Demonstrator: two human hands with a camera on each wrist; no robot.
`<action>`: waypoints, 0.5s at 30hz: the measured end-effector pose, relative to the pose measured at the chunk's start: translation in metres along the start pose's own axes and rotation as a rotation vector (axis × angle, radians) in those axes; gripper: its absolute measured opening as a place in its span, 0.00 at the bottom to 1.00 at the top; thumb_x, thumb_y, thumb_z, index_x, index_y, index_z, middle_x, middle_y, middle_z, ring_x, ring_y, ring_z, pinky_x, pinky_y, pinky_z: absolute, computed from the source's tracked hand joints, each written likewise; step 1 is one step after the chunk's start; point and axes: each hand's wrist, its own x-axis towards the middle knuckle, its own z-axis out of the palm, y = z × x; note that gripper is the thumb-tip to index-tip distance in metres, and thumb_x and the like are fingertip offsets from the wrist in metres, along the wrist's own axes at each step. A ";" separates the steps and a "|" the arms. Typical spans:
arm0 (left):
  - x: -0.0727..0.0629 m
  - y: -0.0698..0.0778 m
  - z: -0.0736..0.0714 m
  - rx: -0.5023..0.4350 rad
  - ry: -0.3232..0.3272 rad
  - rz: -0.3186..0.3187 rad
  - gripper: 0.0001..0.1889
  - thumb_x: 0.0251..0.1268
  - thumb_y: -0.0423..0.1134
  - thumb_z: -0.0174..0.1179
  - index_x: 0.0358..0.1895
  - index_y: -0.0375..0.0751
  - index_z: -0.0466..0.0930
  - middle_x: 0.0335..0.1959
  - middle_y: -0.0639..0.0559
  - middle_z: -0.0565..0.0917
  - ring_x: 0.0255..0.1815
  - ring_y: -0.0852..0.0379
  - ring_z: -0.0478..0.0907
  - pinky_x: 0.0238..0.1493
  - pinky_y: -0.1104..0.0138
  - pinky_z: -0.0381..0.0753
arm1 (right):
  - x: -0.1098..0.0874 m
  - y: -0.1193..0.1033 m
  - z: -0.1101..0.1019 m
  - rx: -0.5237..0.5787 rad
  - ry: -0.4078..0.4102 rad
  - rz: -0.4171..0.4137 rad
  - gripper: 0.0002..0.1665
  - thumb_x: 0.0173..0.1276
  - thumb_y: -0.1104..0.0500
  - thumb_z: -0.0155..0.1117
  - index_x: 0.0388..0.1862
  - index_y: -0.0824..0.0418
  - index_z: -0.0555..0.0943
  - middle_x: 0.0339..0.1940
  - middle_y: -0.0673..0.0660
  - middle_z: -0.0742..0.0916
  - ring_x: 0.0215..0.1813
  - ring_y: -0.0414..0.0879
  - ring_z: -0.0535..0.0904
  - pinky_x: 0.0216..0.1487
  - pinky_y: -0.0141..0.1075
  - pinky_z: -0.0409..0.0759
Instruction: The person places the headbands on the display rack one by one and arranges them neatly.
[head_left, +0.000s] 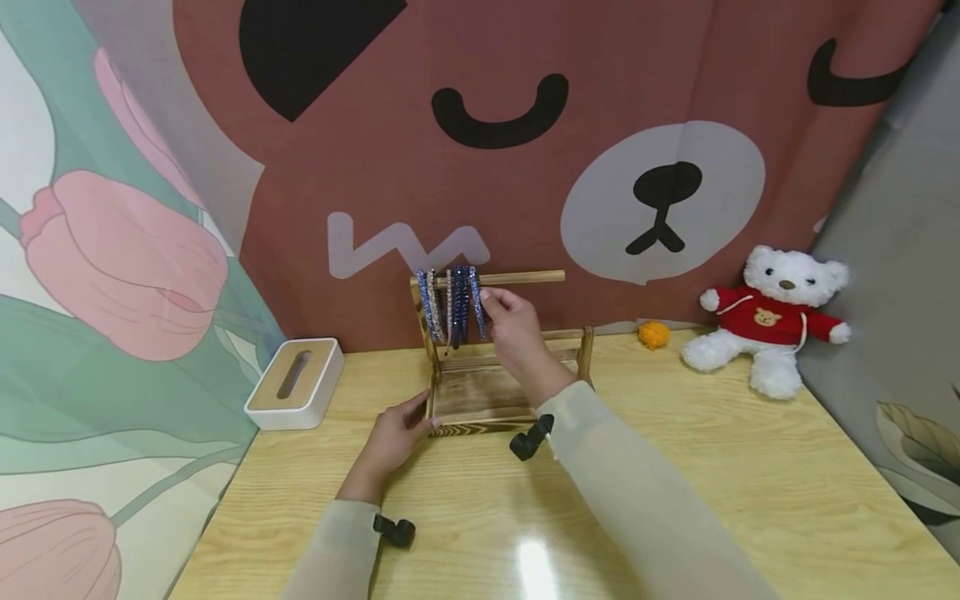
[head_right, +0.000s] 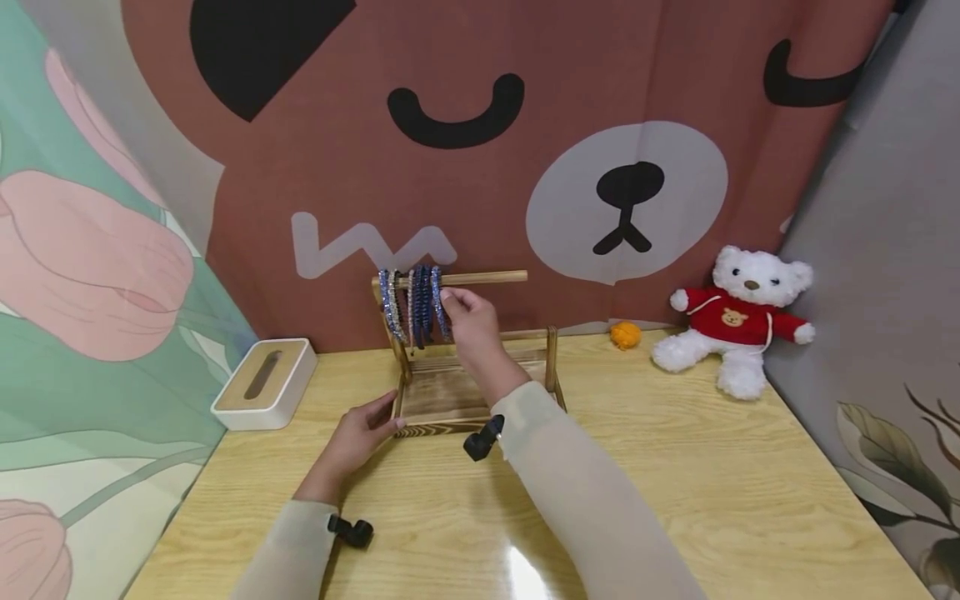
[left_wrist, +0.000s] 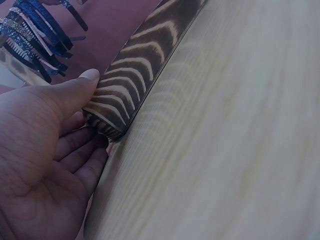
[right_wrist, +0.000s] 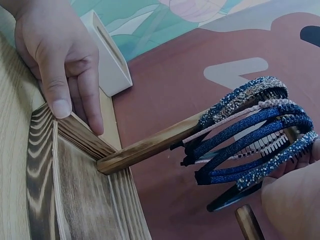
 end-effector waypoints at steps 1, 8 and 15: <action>0.000 0.000 0.000 0.000 -0.001 -0.001 0.35 0.81 0.43 0.67 0.85 0.41 0.67 0.79 0.37 0.75 0.80 0.39 0.74 0.79 0.46 0.76 | 0.000 -0.001 0.000 -0.001 -0.001 0.003 0.07 0.85 0.62 0.64 0.47 0.64 0.87 0.32 0.46 0.86 0.35 0.39 0.79 0.36 0.28 0.77; 0.001 0.000 0.001 0.002 -0.004 -0.003 0.35 0.81 0.44 0.67 0.85 0.42 0.68 0.79 0.37 0.75 0.80 0.39 0.74 0.78 0.47 0.76 | -0.002 -0.003 0.000 -0.028 -0.011 0.024 0.15 0.86 0.61 0.62 0.59 0.72 0.85 0.34 0.46 0.87 0.37 0.38 0.80 0.38 0.28 0.77; 0.000 0.000 0.000 0.002 0.000 -0.009 0.35 0.81 0.44 0.67 0.84 0.42 0.68 0.79 0.37 0.76 0.80 0.39 0.74 0.79 0.46 0.75 | -0.005 -0.008 -0.008 -0.138 -0.032 0.061 0.24 0.89 0.54 0.58 0.72 0.68 0.82 0.60 0.58 0.85 0.59 0.47 0.81 0.63 0.39 0.82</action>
